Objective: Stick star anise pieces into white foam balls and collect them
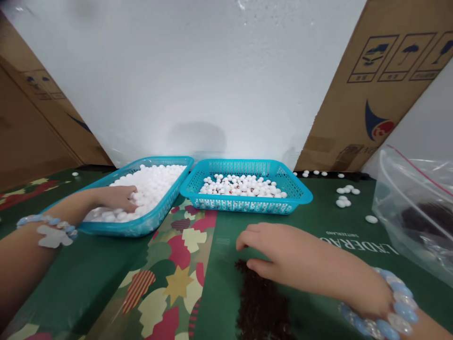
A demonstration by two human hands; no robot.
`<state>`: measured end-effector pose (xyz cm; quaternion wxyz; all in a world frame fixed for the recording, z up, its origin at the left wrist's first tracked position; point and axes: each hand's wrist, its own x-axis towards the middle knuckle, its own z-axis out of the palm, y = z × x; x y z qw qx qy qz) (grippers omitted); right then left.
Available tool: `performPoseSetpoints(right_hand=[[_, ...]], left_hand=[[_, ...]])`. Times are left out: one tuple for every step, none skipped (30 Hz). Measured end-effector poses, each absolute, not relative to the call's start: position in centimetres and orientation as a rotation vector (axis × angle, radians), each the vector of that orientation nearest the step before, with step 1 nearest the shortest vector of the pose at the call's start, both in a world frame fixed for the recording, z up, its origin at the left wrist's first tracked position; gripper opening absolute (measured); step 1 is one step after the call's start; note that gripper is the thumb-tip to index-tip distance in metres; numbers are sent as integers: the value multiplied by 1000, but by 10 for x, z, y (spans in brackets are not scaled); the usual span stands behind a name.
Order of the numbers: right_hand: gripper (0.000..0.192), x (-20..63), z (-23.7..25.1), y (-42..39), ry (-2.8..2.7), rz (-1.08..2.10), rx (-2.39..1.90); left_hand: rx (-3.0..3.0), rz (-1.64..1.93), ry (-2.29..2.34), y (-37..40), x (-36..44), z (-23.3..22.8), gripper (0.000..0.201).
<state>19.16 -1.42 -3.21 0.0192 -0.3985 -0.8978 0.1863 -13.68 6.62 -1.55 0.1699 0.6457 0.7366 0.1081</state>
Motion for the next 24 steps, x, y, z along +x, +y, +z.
performPoseSetpoints(right_hand=[[19,193,-30,-14,-2779,582,-1243],[19,194,-29,-13,-2773,584,-1250],[20,194,-27,-13,-2767,585,-1258],[21,195,-26,-12,-2764,585,-1267],[21,195,-26,-11,-2766,590,-1276],[22,195,-25,-10,-2770,599,-1290],[22,195,-26,-10,-2777,612,-1301],[22,195,-27,-9,-2791,632,-1307],[23,195,-28,-8,-2806,653,-1312],[24,195,-30,-8,-2824,675,-1315],[26,195,-32,-7,-2841,696,-1314],[28,194,-34,-7,-2852,717,-1313],[30,194,-36,-6,-2858,741,-1311],[32,194,-38,-5,-2857,766,-1308],[34,194,-41,-4,-2853,791,-1297],[34,194,-44,-3,-2851,813,-1277],[34,194,-47,-2,-2853,832,-1249],[32,194,-50,0,-2859,846,-1212],[30,194,-53,1,-2868,850,-1167],[28,193,-56,3,-2876,846,-1123],[25,192,-59,4,-2883,834,-1089],[23,191,-61,5,-2887,816,-1065],[21,190,-63,6,-2890,795,-1053],[19,189,-65,7,-2891,770,-1053]], left_hand=[[1841,313,2067,66,-138,-16,15],[1838,310,2046,65,-138,-15,13],[1827,313,2030,64,-139,-15,10],[1816,337,2017,62,-139,-15,8],[1796,370,2010,61,-139,-14,7],[1767,409,2009,60,-139,-14,7],[1732,460,2009,60,-137,-13,7],[1692,520,2003,59,-136,-13,8],[1648,589,1988,59,-134,-12,9],[1601,662,1966,60,-132,-10,10],[1552,736,1938,60,-131,-8,11],[1503,809,1905,60,-130,-6,12],[1452,879,1868,61,-130,-4,12],[1402,947,1826,60,-131,-1,13],[1353,1013,1777,60,-132,2,13],[1305,1077,1718,59,-133,5,14],[1261,1139,1650,57,-134,7,14],[1221,1196,1574,55,-134,10,15],[1186,1247,1494,51,-134,12,15],[1156,1290,1415,47,-133,15,15],[1129,1324,1342,42,-132,16,15],[1105,1352,1276,36,-130,17,15],[1085,1375,1219,31,-128,18,15],[1064,1392,1172,26,-126,18,15]])
